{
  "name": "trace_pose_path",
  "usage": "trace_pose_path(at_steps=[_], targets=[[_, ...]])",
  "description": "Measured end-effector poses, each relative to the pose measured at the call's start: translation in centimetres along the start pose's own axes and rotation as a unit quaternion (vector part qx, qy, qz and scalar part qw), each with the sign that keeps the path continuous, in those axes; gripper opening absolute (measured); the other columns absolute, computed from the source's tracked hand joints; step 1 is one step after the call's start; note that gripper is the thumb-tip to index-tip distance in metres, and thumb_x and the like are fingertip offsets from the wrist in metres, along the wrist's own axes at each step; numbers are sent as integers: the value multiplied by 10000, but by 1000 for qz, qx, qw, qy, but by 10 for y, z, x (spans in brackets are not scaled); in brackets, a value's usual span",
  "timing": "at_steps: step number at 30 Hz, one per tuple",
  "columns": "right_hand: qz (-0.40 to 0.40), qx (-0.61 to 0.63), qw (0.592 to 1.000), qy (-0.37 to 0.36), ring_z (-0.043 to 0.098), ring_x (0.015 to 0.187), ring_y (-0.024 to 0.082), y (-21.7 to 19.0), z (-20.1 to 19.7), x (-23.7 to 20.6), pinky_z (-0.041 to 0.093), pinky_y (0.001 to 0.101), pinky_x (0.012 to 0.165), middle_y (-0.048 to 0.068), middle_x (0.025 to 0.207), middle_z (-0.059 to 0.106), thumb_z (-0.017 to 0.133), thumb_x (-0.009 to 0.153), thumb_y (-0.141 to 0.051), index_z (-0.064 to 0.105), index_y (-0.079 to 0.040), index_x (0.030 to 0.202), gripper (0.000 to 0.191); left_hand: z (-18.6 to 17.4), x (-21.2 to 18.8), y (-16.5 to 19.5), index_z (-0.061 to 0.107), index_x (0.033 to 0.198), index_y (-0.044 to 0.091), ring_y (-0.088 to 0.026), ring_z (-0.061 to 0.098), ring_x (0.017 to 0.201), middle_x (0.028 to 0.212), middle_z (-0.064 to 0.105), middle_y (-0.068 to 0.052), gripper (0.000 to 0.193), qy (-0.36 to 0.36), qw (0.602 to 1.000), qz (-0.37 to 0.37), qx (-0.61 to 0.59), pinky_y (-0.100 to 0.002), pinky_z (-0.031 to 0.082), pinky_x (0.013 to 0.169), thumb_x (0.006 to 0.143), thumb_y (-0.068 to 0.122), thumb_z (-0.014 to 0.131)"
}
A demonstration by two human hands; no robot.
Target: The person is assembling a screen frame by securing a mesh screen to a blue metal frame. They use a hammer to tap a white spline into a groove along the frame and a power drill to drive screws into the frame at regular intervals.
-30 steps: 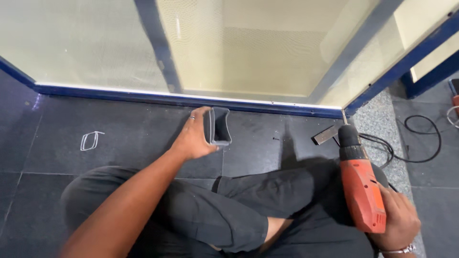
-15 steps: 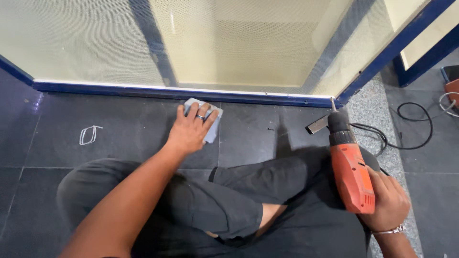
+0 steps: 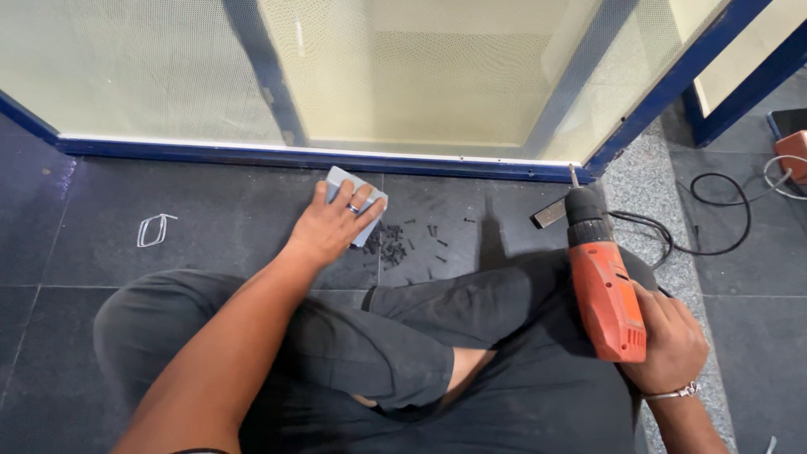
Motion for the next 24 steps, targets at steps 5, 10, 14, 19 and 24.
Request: trace_pose_path(at_steps=[5,10,14,19,24], targets=[[-4,-1,1000,1,648,884,281,1,-1,0,513,374,766,78,1070,709,740,809,-238,698,-107,1292,503,-4,1,-14,322,1505,80,-365,281,1465,1539,359,-145,1050,-180,959,-142,-166,-540,319,1136,636,300,869],[1,10,1000,-1,644,865,281,3,1,1,512,374,759,74,1058,706,748,815,-241,697,-100,1285,493,7,-21,-31,224,1517,35,-411,462,1387,1475,463,-252,1130,-45,815,-392,-425,-412,410,1139,617,177,892],[4,15,1000,-5,646,858,292,4,2,1,510,381,748,84,1048,703,759,800,-253,698,-84,1272,504,15,-38,-49,-14,1587,18,-416,593,1288,1384,583,-282,1369,-237,674,-554,-427,-403,477,1100,608,146,933],[1,30,1000,-3,659,891,295,5,3,2,520,382,770,89,1049,712,753,810,-246,697,-74,1261,485,-3,-49,-44,489,1466,54,-351,618,1311,1418,636,-190,865,-466,661,-511,-292,-439,499,1079,783,456,836],[0,48,999,3,663,906,301,7,6,3,527,384,787,106,1036,708,743,817,-225,693,-68,1256,469,-9,-31,12,660,1341,118,-320,587,1335,1431,618,-131,682,-543,713,-335,-290,-449,484,1091,837,562,781]])
Point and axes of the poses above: each hand's wrist, its own x-axis towards the middle knuckle, its own z-axis out of the palm, y = z × x, the point moved 1 cm from there along x, towards the middle knuckle
